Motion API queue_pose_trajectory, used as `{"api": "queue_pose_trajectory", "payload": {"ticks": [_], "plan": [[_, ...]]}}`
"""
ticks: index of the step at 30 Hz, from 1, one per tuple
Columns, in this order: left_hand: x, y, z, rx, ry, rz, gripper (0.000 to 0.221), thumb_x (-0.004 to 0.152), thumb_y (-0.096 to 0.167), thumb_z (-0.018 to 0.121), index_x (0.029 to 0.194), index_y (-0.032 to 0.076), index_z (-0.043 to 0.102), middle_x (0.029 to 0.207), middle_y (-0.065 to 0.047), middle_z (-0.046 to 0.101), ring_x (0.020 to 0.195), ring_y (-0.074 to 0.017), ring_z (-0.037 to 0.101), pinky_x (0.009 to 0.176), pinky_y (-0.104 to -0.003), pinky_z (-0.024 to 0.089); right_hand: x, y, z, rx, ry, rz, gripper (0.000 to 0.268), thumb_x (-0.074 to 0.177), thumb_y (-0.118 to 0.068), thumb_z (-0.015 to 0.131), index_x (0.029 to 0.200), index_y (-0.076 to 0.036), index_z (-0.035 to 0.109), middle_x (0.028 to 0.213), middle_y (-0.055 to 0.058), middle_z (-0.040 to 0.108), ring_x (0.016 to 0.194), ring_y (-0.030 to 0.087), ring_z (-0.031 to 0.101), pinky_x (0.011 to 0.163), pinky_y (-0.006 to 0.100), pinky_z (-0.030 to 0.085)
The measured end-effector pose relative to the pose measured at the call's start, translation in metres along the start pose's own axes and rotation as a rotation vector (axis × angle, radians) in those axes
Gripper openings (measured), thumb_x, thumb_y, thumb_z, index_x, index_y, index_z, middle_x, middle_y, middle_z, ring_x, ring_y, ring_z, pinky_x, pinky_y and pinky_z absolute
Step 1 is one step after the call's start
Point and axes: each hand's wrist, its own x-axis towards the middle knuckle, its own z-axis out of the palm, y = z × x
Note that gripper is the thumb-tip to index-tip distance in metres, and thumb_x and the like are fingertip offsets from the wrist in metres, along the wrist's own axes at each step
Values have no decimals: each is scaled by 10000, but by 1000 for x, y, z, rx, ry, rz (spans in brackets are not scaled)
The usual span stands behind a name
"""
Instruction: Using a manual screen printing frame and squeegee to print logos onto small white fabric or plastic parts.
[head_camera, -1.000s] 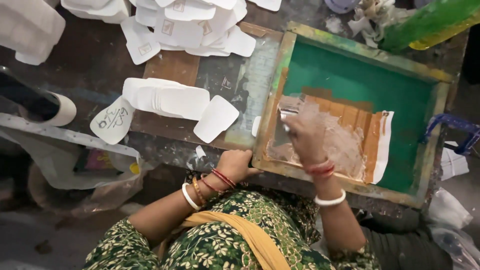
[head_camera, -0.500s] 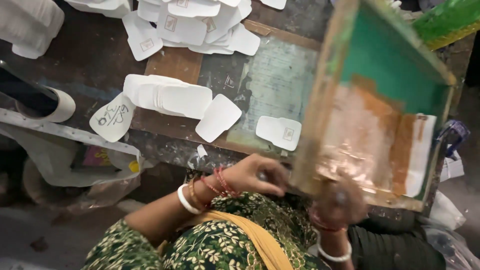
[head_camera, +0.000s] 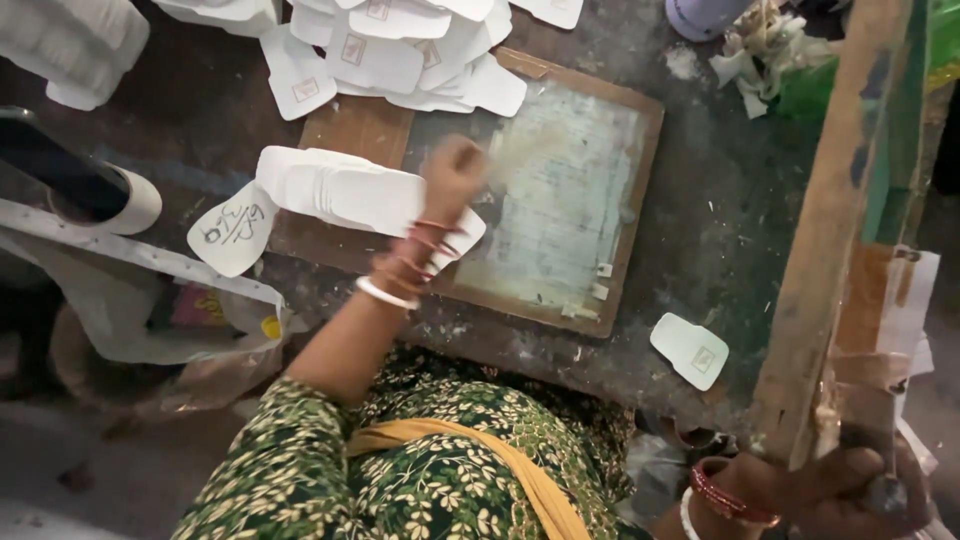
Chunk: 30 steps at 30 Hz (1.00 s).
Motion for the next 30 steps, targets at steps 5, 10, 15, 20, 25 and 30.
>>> {"api": "queue_pose_trajectory", "payload": {"ticks": [5, 10, 15, 20, 25, 30], "plan": [[-44, 23, -60, 449, 281, 205, 172, 939, 166, 734, 1050, 53, 668, 1038, -162, 650, 966, -381, 631, 828, -447, 502, 2, -2, 7, 28, -33, 104, 539, 1240, -403, 476, 1224, 133, 526, 1049, 263, 660, 894, 334, 714, 769, 443, 658], [-120, 54, 7, 488, -222, 455, 298, 802, 134, 658, 1071, 11, 695, 1191, -186, 667, 1173, -349, 609, 1002, -454, 490, -17, 36, 0, 90, -76, 106, 472, 1240, -341, 495, 1256, 130, 523, 1057, 257, 634, 898, 322, 691, 759, 400, 627], [-97, 73, 72, 334, -350, 496, 191, 819, 127, 652, 986, 49, 701, 1148, -102, 682, 1153, -295, 623, 993, -413, 502, -5, 7, -3, 148, 10, 123, 407, 1220, -294, 540, 1252, 112, 526, 1059, 238, 618, 919, 304, 658, 765, 386, 591], [-86, 79, 106, 367, -310, 598, 244, 764, 111, 640, 993, 65, 710, 1087, -89, 669, 1089, -277, 621, 905, -385, 505, -3, -4, 7, 74, 182, 137, 420, 1178, -309, 633, 1145, 106, 575, 965, 220, 603, 823, 279, 607, 701, 415, 552], [-113, 95, 94, 433, -472, 630, 213, 765, 108, 641, 961, 73, 715, 1043, -77, 659, 1069, -252, 617, 884, -369, 503, 0, -5, 8, 101, 194, 65, 447, 1208, -338, 625, 1144, 103, 583, 958, 230, 640, 847, 295, 634, 741, 427, 550], [-113, 93, 93, 336, -436, 661, 165, 754, 123, 630, 885, 88, 725, 1051, -70, 664, 1077, -252, 613, 906, -378, 498, -16, 20, 0, 160, 151, 131, 439, 1182, -344, 631, 1157, 94, 642, 923, 188, 662, 825, 255, 647, 708, 367, 545]]}}
